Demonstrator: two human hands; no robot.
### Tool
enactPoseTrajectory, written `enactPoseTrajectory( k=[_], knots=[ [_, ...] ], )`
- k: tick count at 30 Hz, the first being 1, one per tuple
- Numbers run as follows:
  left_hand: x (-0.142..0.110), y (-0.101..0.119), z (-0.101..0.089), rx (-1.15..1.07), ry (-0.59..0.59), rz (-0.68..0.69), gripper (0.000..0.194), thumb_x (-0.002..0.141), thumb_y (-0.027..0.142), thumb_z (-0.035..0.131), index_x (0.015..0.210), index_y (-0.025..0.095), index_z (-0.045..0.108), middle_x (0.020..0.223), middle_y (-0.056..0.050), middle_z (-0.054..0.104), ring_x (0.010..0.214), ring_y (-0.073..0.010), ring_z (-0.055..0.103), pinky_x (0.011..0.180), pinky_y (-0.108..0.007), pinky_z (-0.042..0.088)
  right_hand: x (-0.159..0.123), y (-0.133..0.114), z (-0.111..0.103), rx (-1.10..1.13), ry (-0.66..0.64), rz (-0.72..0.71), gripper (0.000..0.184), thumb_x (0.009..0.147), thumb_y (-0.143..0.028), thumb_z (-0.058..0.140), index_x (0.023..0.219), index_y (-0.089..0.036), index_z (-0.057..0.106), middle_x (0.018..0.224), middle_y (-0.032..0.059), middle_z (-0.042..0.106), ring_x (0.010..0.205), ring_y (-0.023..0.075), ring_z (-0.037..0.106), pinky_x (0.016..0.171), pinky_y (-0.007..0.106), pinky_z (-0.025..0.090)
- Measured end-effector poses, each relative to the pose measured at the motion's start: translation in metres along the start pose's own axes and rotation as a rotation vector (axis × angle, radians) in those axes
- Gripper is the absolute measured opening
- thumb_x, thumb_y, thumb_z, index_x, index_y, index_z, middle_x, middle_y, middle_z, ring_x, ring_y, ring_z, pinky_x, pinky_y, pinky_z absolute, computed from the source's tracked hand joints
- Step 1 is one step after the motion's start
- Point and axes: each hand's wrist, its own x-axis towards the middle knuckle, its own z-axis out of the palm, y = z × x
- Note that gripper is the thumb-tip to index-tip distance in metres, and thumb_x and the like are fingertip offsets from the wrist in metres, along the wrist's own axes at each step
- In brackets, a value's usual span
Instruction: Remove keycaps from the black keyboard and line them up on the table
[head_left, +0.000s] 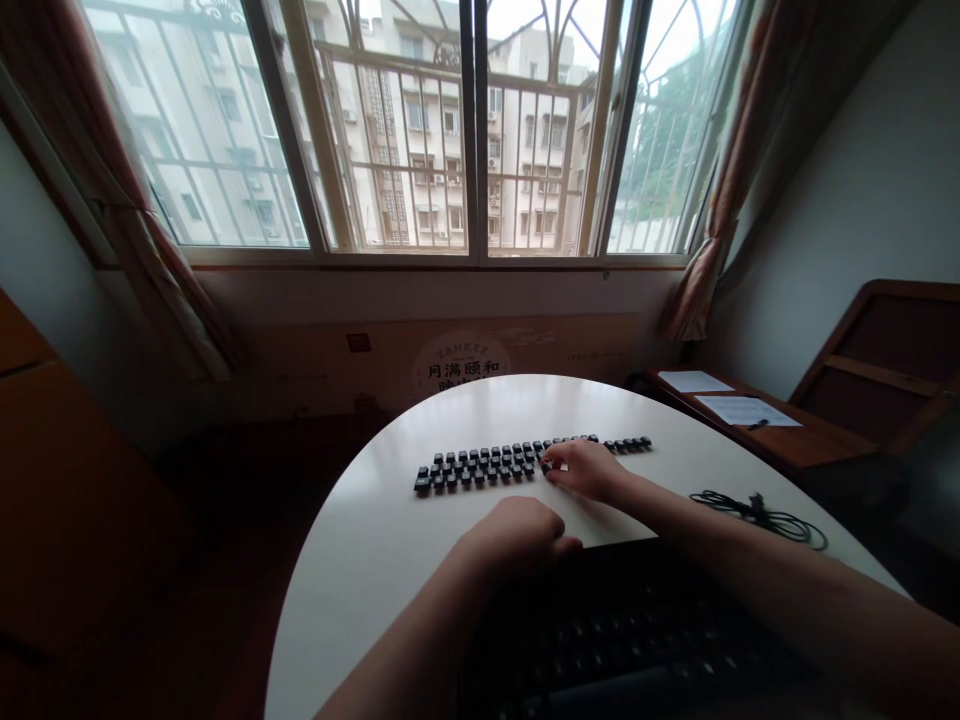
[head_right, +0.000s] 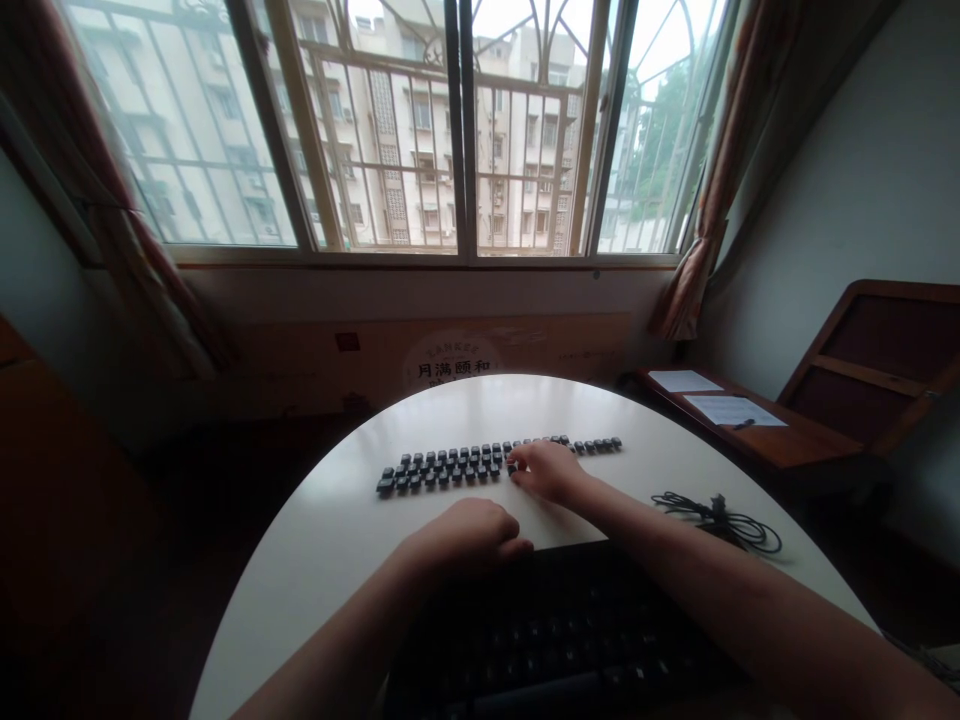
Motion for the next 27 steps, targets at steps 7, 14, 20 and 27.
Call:
enactPoseTrajectory(
  k=[7,14,20,27],
  knots=[
    [0.0,-0.001,0.001,-0.064,0.01,0.001,0.04,0.094,0.047,0.045,0.081,0.021,0.073,0.075,-0.009,0.066,0.073,-0.0262,0.062,0.073,-0.039,0.046,0.007,-0.004,0.003,0.008,0.009,0.002,0.024,0.081,-0.031,0.063,0.102,-0.029,0.074,0.092,-0.0006,0.076,0.084,0.0216,0.068,0.073,0.029,0.046],
    [0.001,-0.003,0.005,-0.061,0.038,0.019,0.041,0.093,0.047,0.045,0.081,0.021,0.073,0.074,-0.01,0.066,0.074,-0.0286,0.062,0.071,-0.041,0.046,0.008,-0.004,0.005,0.02,-0.001,0.005,0.025,0.08,-0.031,0.065,0.104,-0.028,0.073,0.092,-0.0002,0.076,0.085,0.0214,0.068,0.074,0.029,0.046],
    [0.001,-0.003,0.004,-0.046,0.024,0.019,0.042,0.093,0.047,0.045,0.078,0.019,0.072,0.073,-0.01,0.066,0.071,-0.0278,0.062,0.066,-0.039,0.046,0.005,-0.004,0.001,0.042,0.011,0.011,0.039,0.079,-0.026,0.067,0.118,-0.028,0.067,0.091,-0.0003,0.075,0.081,0.0202,0.068,0.07,0.028,0.046],
    [-0.001,0.0,-0.001,-0.02,-0.009,0.004,0.043,0.094,0.048,0.042,0.084,0.019,0.072,0.078,-0.008,0.07,0.072,-0.0244,0.063,0.067,-0.034,0.046,-0.028,-0.006,-0.033,0.178,0.271,-0.122,0.027,0.095,-0.03,0.049,0.1,-0.018,0.072,0.097,0.0087,0.071,0.084,0.0215,0.066,0.076,0.033,0.051]
  ],
)
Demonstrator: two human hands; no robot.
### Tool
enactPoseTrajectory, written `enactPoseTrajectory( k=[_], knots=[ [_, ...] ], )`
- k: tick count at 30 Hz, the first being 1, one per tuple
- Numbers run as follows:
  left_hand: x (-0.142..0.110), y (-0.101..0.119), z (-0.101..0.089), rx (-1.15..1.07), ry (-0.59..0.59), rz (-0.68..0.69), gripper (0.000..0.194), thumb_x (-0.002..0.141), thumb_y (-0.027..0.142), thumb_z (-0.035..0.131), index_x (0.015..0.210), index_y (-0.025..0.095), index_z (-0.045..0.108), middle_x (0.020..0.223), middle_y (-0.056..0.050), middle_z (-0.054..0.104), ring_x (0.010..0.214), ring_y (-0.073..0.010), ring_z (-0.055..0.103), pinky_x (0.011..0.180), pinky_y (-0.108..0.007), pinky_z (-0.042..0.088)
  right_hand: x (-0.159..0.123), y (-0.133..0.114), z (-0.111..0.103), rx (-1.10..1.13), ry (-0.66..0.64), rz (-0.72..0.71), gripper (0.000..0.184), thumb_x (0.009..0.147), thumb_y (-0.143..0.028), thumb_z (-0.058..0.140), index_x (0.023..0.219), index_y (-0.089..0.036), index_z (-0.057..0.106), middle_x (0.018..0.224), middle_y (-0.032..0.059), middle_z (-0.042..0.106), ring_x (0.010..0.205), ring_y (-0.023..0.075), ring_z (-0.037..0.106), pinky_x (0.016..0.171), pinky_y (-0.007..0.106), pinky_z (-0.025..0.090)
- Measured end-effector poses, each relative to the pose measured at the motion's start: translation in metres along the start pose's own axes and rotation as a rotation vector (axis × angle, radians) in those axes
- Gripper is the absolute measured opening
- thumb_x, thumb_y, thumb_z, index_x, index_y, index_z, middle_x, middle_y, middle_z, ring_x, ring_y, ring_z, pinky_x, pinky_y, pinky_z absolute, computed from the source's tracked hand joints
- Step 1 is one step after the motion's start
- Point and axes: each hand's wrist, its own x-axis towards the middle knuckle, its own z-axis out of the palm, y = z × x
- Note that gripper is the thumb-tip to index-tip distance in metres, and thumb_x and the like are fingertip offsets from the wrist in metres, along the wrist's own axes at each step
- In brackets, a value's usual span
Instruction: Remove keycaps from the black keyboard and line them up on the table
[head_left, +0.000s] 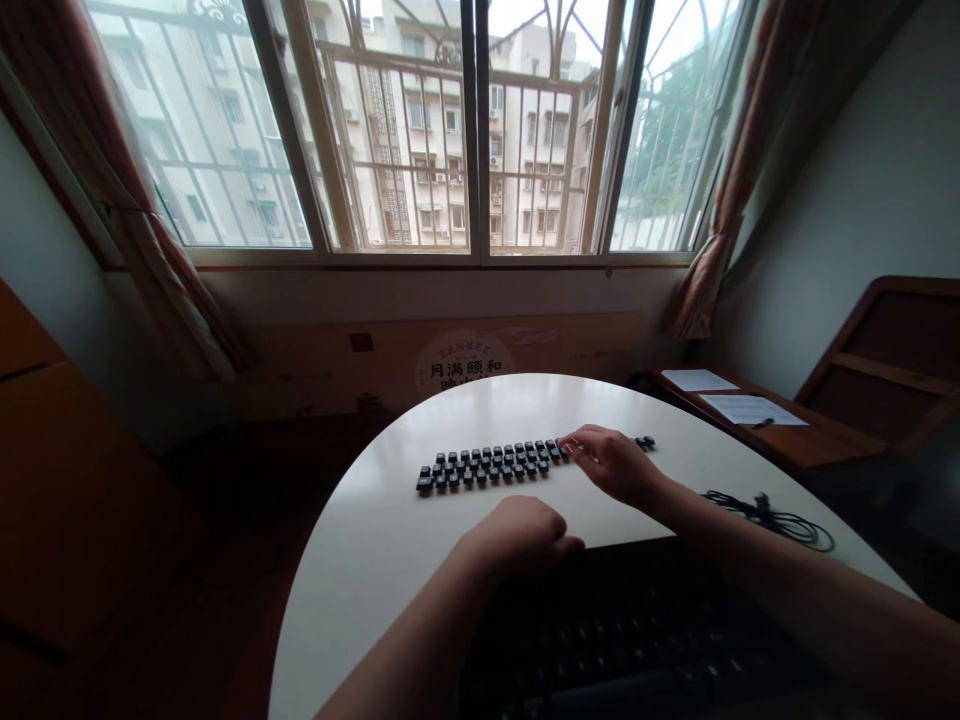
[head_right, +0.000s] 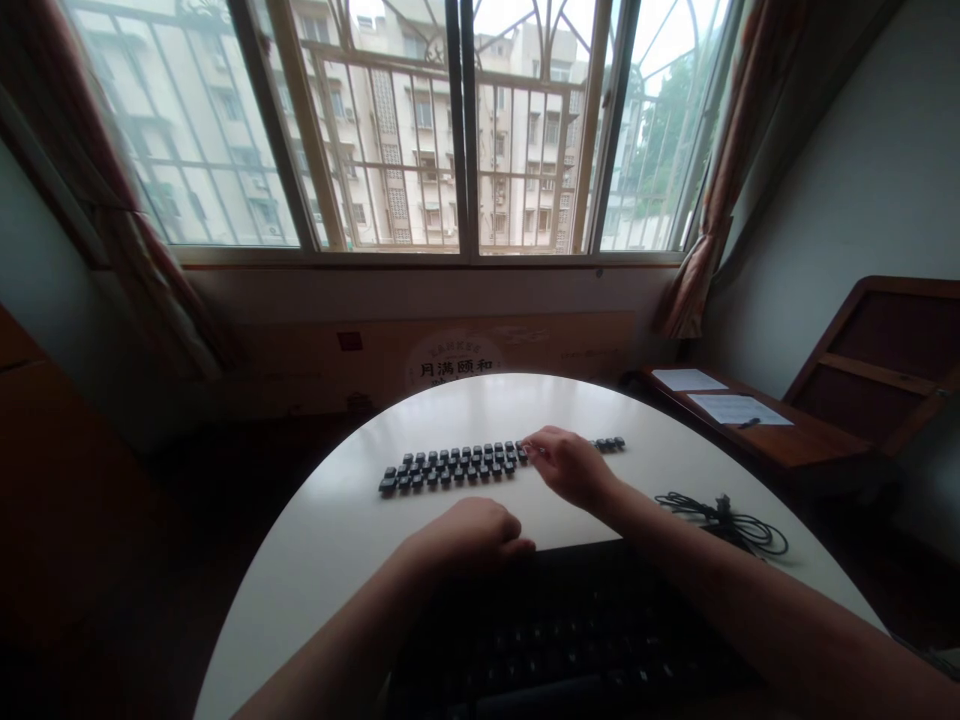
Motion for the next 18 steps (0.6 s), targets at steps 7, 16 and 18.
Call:
enactPoseTrajectory(
  k=[7,16,18],
  knots=[
    [0.005,-0.001,-0.001,-0.007,-0.015,0.013,0.045,0.095,0.05,0.042,0.076,0.018,0.069,0.075,-0.006,0.068,0.066,-0.0194,0.061,0.059,-0.028,0.041,-0.076,0.004,-0.072,0.36,0.139,0.188,0.062,0.1,-0.057,0.026,0.098,-0.02,0.075,0.103,0.0111,0.065,0.088,0.0229,0.064,0.07,0.033,0.055],
    [0.011,-0.001,-0.001,-0.035,-0.024,0.006,0.048,0.096,0.05,0.038,0.075,0.018,0.067,0.075,-0.005,0.066,0.066,-0.0176,0.058,0.06,-0.027,0.039,-0.131,0.013,-0.07,0.905,-0.057,0.578,0.039,0.088,-0.055,0.059,0.097,-0.018,0.065,0.061,-0.0019,0.054,0.051,0.0117,0.054,0.045,0.021,0.047],
    [0.01,0.001,-0.003,-0.033,-0.033,-0.007,0.048,0.096,0.051,0.037,0.076,0.018,0.066,0.077,-0.005,0.067,0.068,-0.0183,0.058,0.06,-0.028,0.039,-0.132,0.006,-0.064,0.924,-0.124,0.564,0.035,0.084,-0.047,0.068,0.105,-0.019,0.062,0.069,-0.0015,0.057,0.059,0.0131,0.057,0.047,0.021,0.048]
  ],
)
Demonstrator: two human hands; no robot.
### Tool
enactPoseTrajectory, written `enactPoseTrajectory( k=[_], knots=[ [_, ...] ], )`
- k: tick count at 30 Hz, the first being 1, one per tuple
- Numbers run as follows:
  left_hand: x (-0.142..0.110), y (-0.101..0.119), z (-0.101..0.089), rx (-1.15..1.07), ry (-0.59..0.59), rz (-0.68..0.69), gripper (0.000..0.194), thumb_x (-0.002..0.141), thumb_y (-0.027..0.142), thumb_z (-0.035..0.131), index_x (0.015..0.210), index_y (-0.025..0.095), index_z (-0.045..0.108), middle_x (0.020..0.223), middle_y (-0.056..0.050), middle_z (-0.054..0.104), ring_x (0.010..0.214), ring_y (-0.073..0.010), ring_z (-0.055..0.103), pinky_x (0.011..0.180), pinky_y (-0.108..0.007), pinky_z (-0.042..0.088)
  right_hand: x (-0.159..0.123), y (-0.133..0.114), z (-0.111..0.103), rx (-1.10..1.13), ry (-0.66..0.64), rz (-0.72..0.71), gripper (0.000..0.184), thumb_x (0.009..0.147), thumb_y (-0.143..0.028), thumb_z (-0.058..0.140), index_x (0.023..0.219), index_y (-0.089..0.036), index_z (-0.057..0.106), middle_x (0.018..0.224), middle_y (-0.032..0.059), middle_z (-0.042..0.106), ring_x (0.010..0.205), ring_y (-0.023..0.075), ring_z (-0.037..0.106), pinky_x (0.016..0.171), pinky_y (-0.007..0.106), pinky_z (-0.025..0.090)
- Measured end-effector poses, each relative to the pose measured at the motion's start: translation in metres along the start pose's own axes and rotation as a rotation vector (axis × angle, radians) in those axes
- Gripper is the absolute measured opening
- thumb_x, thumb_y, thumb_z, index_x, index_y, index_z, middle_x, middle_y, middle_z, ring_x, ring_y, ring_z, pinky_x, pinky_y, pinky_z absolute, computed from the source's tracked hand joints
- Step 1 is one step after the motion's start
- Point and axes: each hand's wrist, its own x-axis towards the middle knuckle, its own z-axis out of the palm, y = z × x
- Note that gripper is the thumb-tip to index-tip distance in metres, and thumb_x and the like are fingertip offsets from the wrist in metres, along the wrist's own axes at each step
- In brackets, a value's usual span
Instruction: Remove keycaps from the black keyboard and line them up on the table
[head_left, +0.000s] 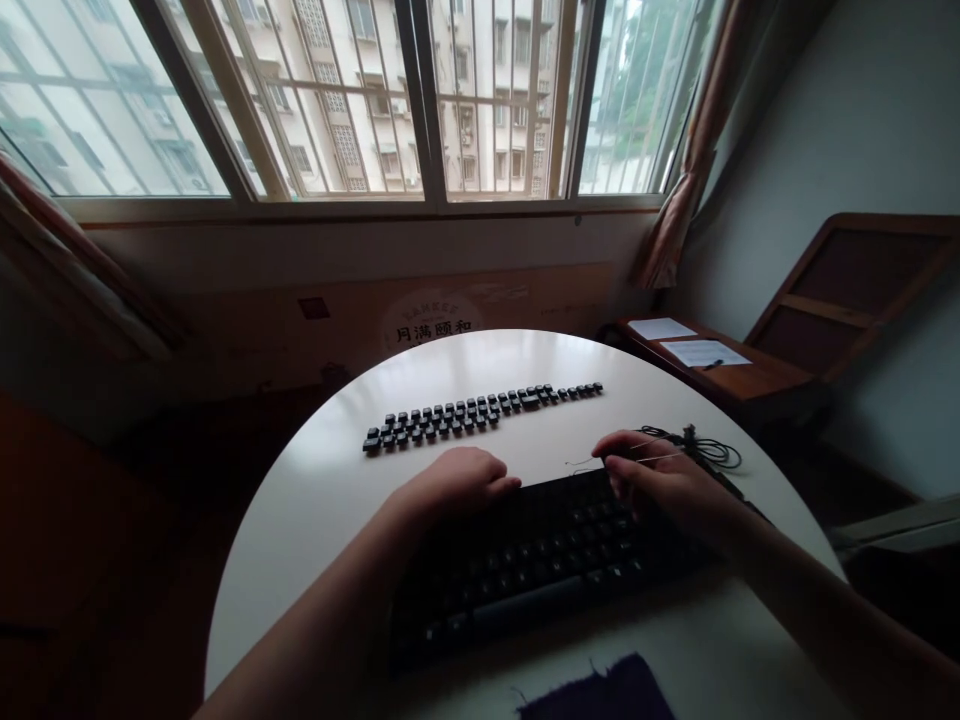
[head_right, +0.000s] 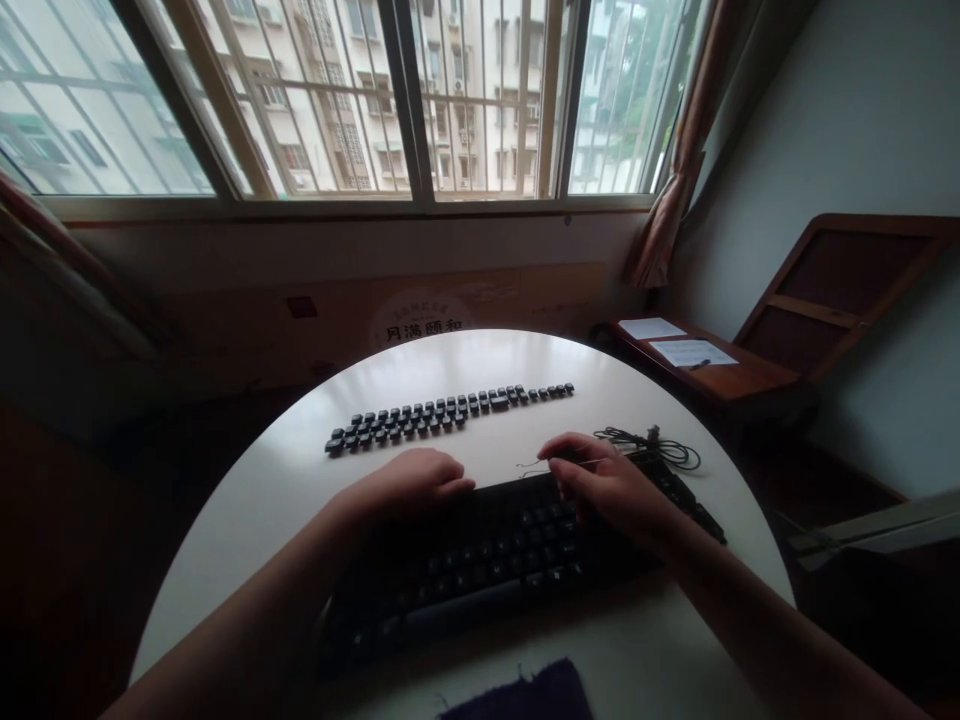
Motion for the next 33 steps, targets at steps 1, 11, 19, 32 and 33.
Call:
enactPoseTrajectory(
  k=[1,11,19,32,33],
  knots=[
    [-0.001,0.001,-0.001,0.0,-0.005,-0.006,0.048,0.096,0.051,0.037,0.077,0.019,0.066,0.078,-0.005,0.067,0.069,-0.0187,0.059,0.06,-0.028,0.04,-0.001,0.0,0.005,0.004,-0.026,0.004,0.034,0.083,-0.043,0.068,0.106,-0.02,0.06,0.07,-0.0017,0.057,0.06,0.0131,0.057,0.047,0.021,0.048],
    [-0.006,0.027,0.006,0.103,0.049,-0.051,0.048,0.095,0.058,0.036,0.088,0.019,0.063,0.086,-0.008,0.068,0.074,-0.0235,0.061,0.062,-0.031,0.041,-0.009,0.01,0.033,0.021,0.017,-0.026,0.008,0.08,-0.026,0.05,0.075,-0.02,0.052,0.047,-0.0085,0.037,0.041,0.0078,0.032,0.039,0.018,0.023],
    [0.007,0.03,0.011,0.13,0.055,-0.032,0.043,0.095,0.056,0.04,0.086,0.02,0.062,0.086,-0.007,0.068,0.076,-0.0238,0.062,0.063,-0.03,0.042,-0.006,0.019,0.033,-0.067,0.079,-0.081,0.01,0.079,-0.021,0.047,0.071,-0.021,0.053,0.043,-0.0068,0.045,0.039,0.0095,0.038,0.039,0.02,0.027],
    [0.007,0.03,0.011,0.128,0.082,-0.019,0.043,0.095,0.055,0.04,0.084,0.019,0.061,0.083,-0.007,0.068,0.074,-0.0229,0.062,0.06,-0.03,0.042,-0.007,0.016,0.035,-0.301,0.074,-0.145,0.013,0.082,-0.02,0.046,0.071,-0.02,0.053,0.049,-0.0058,0.043,0.044,0.01,0.039,0.044,0.021,0.03],
    [0.007,0.029,0.012,0.132,0.085,-0.017,0.043,0.095,0.055,0.041,0.083,0.019,0.061,0.083,-0.007,0.068,0.074,-0.0233,0.062,0.06,-0.03,0.042,-0.007,0.016,0.035,-0.336,0.063,-0.162,0.013,0.083,-0.02,0.045,0.072,-0.02,0.053,0.05,-0.0057,0.043,0.045,0.0101,0.039,0.045,0.022,0.031]
  ],
)
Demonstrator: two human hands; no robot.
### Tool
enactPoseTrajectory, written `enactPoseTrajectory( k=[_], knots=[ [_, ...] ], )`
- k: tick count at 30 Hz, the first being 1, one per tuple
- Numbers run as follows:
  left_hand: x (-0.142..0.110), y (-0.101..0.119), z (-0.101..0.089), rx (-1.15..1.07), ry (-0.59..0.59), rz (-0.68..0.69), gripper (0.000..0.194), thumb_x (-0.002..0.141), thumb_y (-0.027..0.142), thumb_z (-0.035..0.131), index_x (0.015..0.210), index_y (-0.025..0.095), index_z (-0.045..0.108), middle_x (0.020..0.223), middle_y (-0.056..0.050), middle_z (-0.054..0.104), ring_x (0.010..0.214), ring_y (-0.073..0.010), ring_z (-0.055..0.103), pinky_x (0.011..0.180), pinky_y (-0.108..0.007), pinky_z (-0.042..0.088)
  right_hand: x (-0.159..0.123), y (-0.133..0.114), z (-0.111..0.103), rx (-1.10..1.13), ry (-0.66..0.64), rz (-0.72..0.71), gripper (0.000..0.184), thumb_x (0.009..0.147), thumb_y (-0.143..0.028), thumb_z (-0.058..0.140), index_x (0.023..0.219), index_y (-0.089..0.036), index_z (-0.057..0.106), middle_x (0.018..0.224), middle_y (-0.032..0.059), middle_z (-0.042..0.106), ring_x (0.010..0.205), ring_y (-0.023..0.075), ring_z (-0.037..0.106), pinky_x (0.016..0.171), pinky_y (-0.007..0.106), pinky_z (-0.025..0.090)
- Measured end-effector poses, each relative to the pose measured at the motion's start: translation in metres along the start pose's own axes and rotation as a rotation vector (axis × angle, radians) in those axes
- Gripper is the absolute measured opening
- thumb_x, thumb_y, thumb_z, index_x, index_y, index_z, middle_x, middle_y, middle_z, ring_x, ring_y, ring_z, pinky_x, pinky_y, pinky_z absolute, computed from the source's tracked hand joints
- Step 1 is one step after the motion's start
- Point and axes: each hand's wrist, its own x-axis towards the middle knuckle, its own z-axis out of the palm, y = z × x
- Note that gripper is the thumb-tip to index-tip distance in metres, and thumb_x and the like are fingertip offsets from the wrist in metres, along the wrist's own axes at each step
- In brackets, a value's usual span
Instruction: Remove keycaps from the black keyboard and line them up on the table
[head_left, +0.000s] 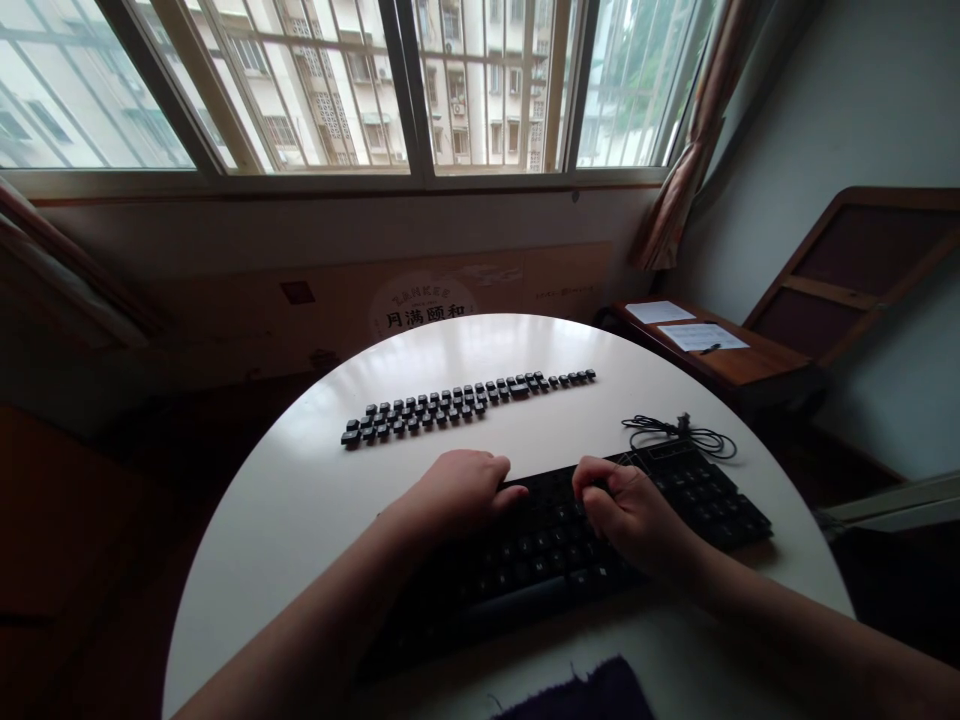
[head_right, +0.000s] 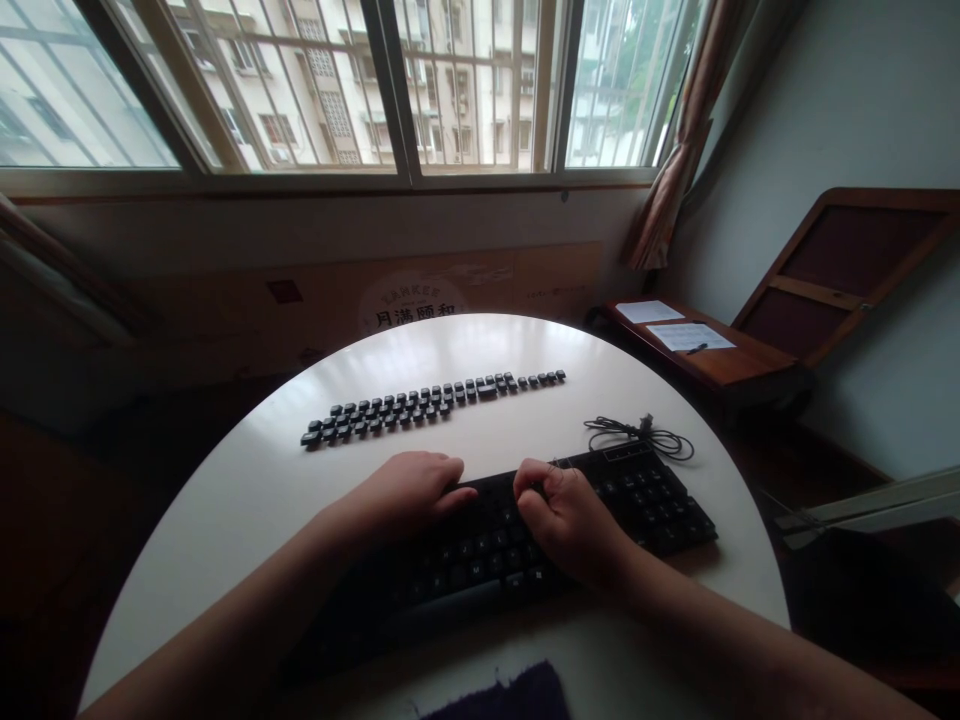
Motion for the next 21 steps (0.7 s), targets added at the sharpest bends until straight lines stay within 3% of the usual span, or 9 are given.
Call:
enactPoseTrajectory(
  k=[11,18,21],
  knots=[
    [-0.001,0.0,0.0,-0.012,0.028,0.011,0.042,0.094,0.055,0.042,0.08,0.019,0.06,0.081,-0.007,0.067,0.072,-0.0232,0.062,0.059,-0.031,0.041,-0.004,-0.007,0.002,-0.188,-0.049,-0.191,0.011,0.082,-0.017,0.045,0.071,-0.019,0.05,0.055,-0.006,0.043,0.048,0.0087,0.039,0.049,0.022,0.03],
    [0.0,-0.003,0.002,-0.015,0.03,0.019,0.042,0.094,0.054,0.042,0.081,0.019,0.061,0.08,-0.007,0.067,0.071,-0.0232,0.062,0.058,-0.031,0.04,0.001,0.006,0.002,0.212,0.029,0.023,0.012,0.08,-0.02,0.044,0.071,-0.02,0.052,0.046,-0.007,0.043,0.041,0.0088,0.037,0.041,0.021,0.027],
    [0.0,-0.003,0.002,-0.03,0.031,0.021,0.041,0.094,0.054,0.043,0.08,0.019,0.06,0.079,-0.007,0.067,0.069,-0.0225,0.061,0.057,-0.03,0.039,0.005,0.007,0.0,0.386,0.158,0.073,0.011,0.078,-0.022,0.044,0.068,-0.02,0.05,0.042,-0.0082,0.04,0.038,0.0082,0.034,0.039,0.02,0.024]
  ],
)
